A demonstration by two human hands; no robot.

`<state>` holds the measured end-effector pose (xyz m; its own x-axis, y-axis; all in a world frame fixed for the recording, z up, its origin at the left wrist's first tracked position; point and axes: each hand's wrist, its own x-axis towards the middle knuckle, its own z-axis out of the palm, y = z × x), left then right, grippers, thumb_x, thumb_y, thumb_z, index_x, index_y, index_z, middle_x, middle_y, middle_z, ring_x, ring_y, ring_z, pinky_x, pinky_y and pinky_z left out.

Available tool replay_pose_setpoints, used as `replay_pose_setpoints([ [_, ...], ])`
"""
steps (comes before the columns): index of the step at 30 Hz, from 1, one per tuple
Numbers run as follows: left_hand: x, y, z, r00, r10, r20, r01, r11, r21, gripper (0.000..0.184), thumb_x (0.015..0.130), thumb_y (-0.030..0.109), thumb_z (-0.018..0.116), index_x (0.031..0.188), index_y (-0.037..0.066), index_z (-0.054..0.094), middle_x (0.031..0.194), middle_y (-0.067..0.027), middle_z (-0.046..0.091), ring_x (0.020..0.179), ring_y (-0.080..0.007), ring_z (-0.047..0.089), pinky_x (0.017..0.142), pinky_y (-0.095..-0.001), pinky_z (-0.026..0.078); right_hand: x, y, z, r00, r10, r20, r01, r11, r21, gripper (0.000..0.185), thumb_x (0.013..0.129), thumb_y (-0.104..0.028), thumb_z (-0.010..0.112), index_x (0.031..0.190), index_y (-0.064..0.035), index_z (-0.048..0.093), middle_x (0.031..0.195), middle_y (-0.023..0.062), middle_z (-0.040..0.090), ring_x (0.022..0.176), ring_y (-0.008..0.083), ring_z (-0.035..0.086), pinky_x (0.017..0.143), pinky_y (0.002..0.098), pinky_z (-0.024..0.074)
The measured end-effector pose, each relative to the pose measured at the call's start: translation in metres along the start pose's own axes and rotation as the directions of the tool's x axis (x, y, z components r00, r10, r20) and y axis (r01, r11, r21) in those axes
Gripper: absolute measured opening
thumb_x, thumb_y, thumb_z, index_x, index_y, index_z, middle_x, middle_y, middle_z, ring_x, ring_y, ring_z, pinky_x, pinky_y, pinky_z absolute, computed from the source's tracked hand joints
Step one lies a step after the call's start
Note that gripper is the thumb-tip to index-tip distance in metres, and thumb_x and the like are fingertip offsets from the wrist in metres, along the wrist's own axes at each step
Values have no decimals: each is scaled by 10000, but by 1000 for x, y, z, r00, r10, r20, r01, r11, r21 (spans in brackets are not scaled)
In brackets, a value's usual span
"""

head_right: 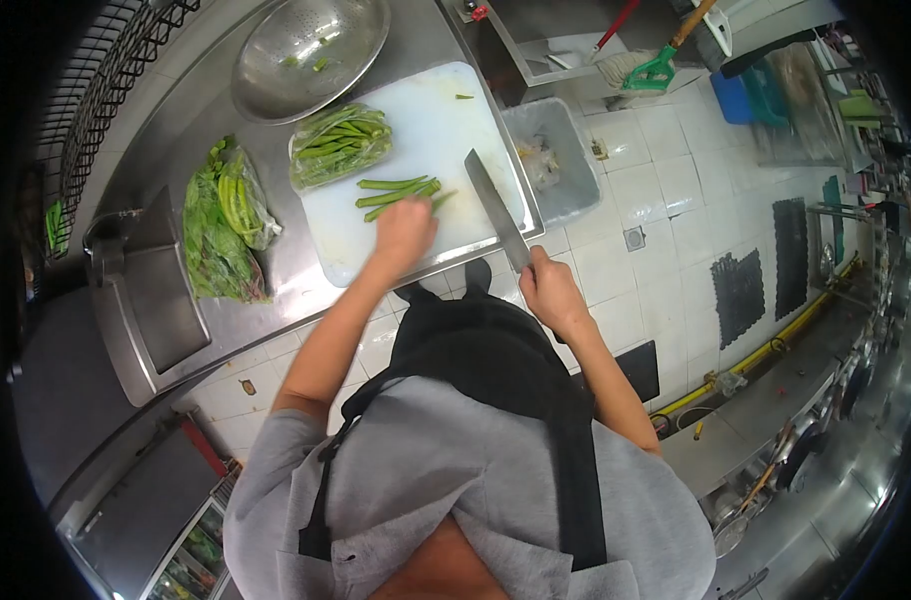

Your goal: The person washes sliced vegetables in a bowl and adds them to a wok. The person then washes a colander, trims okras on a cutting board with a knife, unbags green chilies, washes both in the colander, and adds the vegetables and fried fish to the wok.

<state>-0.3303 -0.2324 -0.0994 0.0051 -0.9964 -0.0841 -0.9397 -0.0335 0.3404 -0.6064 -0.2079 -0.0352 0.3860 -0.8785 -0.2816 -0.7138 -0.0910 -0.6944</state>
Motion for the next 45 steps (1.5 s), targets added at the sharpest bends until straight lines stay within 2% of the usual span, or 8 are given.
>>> replay_pose_setpoints([
  [4,6,14,16,975,121,-185,-134,989,-58,80,826,35,622,891,10,662,922,-200,665,799,-404,694,707,-493,566,0,-11,-2,999,-20,-29,16,991,-132,129,934,-52,576,950,48,496,745,296,643,746,504,643,683,582,487],
  [13,44,23,9,979,115,-168,-142,977,-162,153,836,20,656,988,8,669,905,-191,677,772,-353,706,682,-438,570,20,10,-12,1000,26,-14,-28,982,-186,157,933,-47,551,1026,71,506,778,317,652,787,518,648,720,601,501],
  [16,52,25,-6,972,-173,-161,-17,627,-779,157,805,-3,718,951,-23,665,862,-176,679,657,-287,674,615,-400,533,16,21,-20,978,107,-181,-132,982,-134,120,953,-43,557,1000,39,483,748,316,628,749,517,630,652,561,482],
  [18,48,9,15,975,-208,-78,65,601,-797,186,840,-8,719,1018,-7,665,826,-150,696,697,-188,689,634,-303,529,11,12,-28,983,85,-160,-107,985,-135,134,946,-40,556,1010,61,495,750,317,638,759,513,643,674,577,497],
  [20,41,-1,33,975,-212,-58,91,630,-771,186,841,-5,735,1014,-15,667,805,-142,706,712,-142,691,648,-285,530,9,2,-30,990,59,-131,-77,988,-137,144,942,-39,557,1017,70,500,758,316,645,763,511,650,684,584,503],
  [31,29,12,21,954,-31,-297,-102,901,-422,139,801,38,758,905,21,667,909,-137,666,769,-343,664,680,-434,525,17,1,-1,1000,30,3,-28,962,-270,161,947,-48,534,1047,71,493,785,297,648,754,509,647,695,600,502],
  [38,33,16,19,974,36,-226,-82,976,-201,107,847,134,745,915,75,687,891,-99,625,793,-335,668,668,-465,530,5,-27,-18,997,18,-72,-34,972,-232,127,948,-39,556,978,49,468,721,293,620,733,510,631,668,587,481],
  [45,40,15,24,983,25,-181,-70,966,-249,122,842,97,736,948,49,701,944,-140,632,847,-369,666,726,-475,541,20,-8,1,996,49,69,-26,953,-301,197,923,-45,549,1080,65,506,846,304,667,820,507,659,740,591,509],
])
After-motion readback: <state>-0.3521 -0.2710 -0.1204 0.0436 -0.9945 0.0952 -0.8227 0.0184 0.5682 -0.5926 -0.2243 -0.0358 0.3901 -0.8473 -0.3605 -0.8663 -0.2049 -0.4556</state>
